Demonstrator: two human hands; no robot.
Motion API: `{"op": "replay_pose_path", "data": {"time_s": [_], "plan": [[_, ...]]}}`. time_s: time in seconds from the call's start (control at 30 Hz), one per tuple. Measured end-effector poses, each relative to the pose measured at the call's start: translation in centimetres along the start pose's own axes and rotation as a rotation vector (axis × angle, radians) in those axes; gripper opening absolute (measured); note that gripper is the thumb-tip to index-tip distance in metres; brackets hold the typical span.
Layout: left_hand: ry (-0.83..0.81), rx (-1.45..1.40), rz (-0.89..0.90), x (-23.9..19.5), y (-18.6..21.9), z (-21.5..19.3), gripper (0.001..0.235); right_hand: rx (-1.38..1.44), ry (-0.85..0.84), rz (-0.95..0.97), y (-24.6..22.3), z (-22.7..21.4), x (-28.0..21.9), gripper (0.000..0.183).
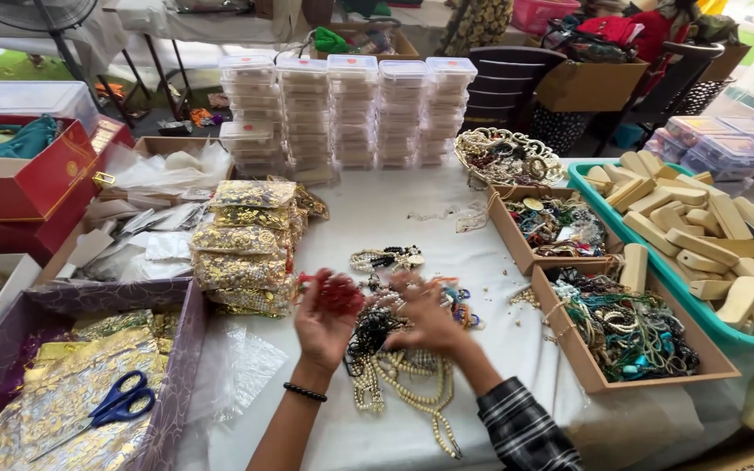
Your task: The person sits at a table and sorts through various necklaces, including pearl and beaded strands. They place selected necklaces into small, decorative gold-patterned pouches, seal them, and stack the finished packages on the table.
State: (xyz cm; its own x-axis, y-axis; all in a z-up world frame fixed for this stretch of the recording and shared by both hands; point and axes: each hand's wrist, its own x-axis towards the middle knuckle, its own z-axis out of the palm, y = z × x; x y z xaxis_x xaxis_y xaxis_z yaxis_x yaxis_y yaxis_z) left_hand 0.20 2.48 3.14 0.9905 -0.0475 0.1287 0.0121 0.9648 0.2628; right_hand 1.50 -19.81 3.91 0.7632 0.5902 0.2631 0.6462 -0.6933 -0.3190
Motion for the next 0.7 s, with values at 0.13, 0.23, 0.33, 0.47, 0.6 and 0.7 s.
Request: {"op": "replay_pose_path", "data": {"time_s": [0.13, 0.23, 0.33, 0.47, 0.6, 0.7], "plan": [[-0.131, 0.274, -0.112, -0.7, -0.7, 0.7, 0.04, -0.11, -0.153, -0.063, -3.3, -0.6, 0.9, 0.074], [-0.152, 0.357, -0.048, -0.3, -0.7, -1.0, 0.043, -0.211, -0.171, -0.13, 1.9, 0.0, 2.7, 0.063], [-0.135, 0.36, -0.001, 0.3, -0.5, -1.4, 0.052, -0.331, -0.08, -0.271, 9.1, -1.4, 6.6, 0.06], [-0.022, 0.346, -0.145, -0.1, -0.5, 0.4, 0.064, -0.662, -0.024, 0.273, 15.2, 0.2, 9.5, 0.057], [-0.128, 0.399, -0.151, -0.6, -0.7, 1.4, 0.055, -0.448, 0.097, 0.45, 14.4, 5.7, 6.7, 0.041], [-0.207, 0.374, -0.151, -1.0, -1.0, 0.9, 0.055, -0.312, -0.04, 0.387, 2.7, -0.4, 4.7, 0.06]]}}
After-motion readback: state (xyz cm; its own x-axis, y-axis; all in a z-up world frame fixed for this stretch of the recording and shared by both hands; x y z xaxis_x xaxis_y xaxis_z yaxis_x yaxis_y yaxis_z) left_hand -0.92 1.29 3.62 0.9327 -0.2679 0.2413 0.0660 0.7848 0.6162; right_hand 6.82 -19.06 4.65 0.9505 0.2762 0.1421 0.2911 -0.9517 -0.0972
